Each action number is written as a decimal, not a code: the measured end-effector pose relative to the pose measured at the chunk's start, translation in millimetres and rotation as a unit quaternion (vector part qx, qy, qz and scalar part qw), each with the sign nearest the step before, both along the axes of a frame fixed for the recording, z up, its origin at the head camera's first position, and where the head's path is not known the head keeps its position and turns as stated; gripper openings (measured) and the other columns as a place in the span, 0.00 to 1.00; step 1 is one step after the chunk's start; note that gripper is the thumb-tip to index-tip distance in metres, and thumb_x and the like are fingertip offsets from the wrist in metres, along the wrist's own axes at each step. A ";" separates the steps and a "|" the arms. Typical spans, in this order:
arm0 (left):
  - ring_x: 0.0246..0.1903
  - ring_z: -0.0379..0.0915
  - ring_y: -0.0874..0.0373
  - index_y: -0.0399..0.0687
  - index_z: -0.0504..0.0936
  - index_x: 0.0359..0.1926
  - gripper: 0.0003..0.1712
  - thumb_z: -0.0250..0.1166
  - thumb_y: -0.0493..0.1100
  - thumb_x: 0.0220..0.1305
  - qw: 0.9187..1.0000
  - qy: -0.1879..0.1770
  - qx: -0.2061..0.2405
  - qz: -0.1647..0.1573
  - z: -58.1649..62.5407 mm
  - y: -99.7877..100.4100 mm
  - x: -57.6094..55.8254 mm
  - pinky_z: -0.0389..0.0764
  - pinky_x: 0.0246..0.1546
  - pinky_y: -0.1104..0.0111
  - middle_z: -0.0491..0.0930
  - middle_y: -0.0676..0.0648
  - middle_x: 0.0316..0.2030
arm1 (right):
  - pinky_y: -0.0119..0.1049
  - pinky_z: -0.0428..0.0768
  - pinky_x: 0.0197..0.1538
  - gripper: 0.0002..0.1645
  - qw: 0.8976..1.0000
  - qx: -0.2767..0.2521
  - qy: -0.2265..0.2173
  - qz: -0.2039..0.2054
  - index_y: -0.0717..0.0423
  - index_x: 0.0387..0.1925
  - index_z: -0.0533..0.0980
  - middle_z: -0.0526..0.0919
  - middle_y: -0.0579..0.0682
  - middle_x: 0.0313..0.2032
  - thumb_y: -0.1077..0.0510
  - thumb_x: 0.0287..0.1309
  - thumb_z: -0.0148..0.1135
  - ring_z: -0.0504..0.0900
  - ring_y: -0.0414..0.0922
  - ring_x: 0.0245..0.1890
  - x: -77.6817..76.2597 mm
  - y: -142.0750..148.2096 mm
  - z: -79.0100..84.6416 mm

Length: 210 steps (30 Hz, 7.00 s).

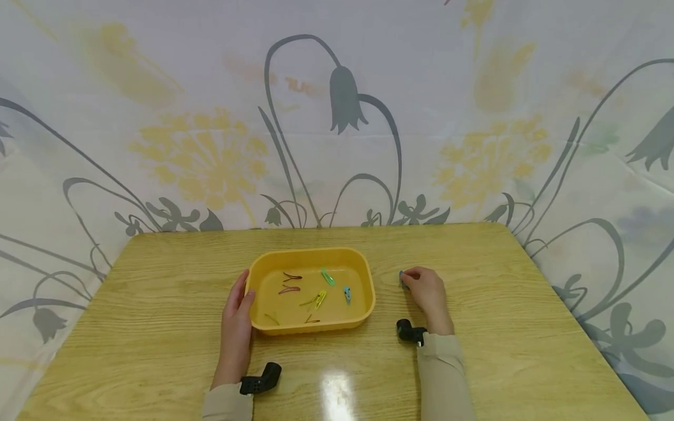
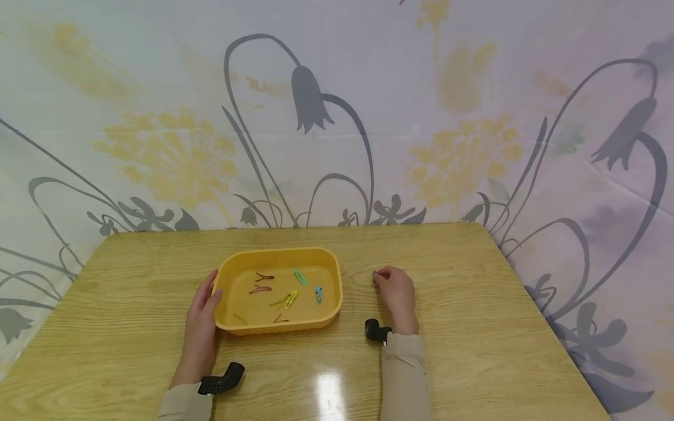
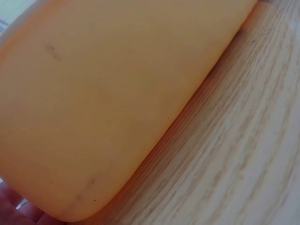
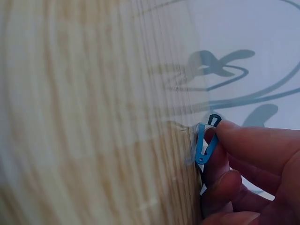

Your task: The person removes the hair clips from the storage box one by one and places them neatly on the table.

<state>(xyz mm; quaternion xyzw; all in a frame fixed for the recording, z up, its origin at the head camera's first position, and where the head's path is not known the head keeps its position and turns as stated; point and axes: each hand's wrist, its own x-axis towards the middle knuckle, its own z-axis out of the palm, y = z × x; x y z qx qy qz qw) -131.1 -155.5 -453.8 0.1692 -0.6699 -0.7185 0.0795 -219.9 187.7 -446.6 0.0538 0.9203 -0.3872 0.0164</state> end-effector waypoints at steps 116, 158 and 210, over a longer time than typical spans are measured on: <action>0.63 0.45 0.67 0.66 0.58 0.64 0.24 0.46 0.50 0.68 1.000 0.014 0.011 -0.010 -1.6 -0.5 -0.5 0.55 0.61 0.66 0.51 0.61 0.65 | 0.29 0.66 0.16 0.15 0.946 0.200 0.100 0.235 0.48 0.44 0.77 0.81 0.41 0.30 0.51 0.55 0.58 0.71 0.35 0.18 34.0 -99.1 45.4; 0.63 0.45 0.67 0.68 0.60 0.63 0.23 0.46 0.48 0.68 1.000 0.015 0.010 -0.015 -1.5 -1.5 0.0 0.54 0.61 0.66 0.52 0.62 0.64 | 0.33 0.69 0.26 0.18 0.943 0.176 0.068 0.273 0.57 0.47 0.76 0.77 0.46 0.26 0.67 0.51 0.57 0.68 0.41 0.23 43.9 -120.3 41.6; 0.63 0.47 0.66 0.64 0.59 0.64 0.24 0.46 0.48 0.68 0.999 0.027 0.014 -0.011 -1.7 0.5 -0.5 0.55 0.61 0.66 0.53 0.60 0.64 | 0.32 0.72 0.27 0.16 0.921 0.190 -0.023 0.340 0.45 0.42 0.77 0.80 0.41 0.33 0.53 0.49 0.65 0.76 0.37 0.29 45.3 -124.4 36.9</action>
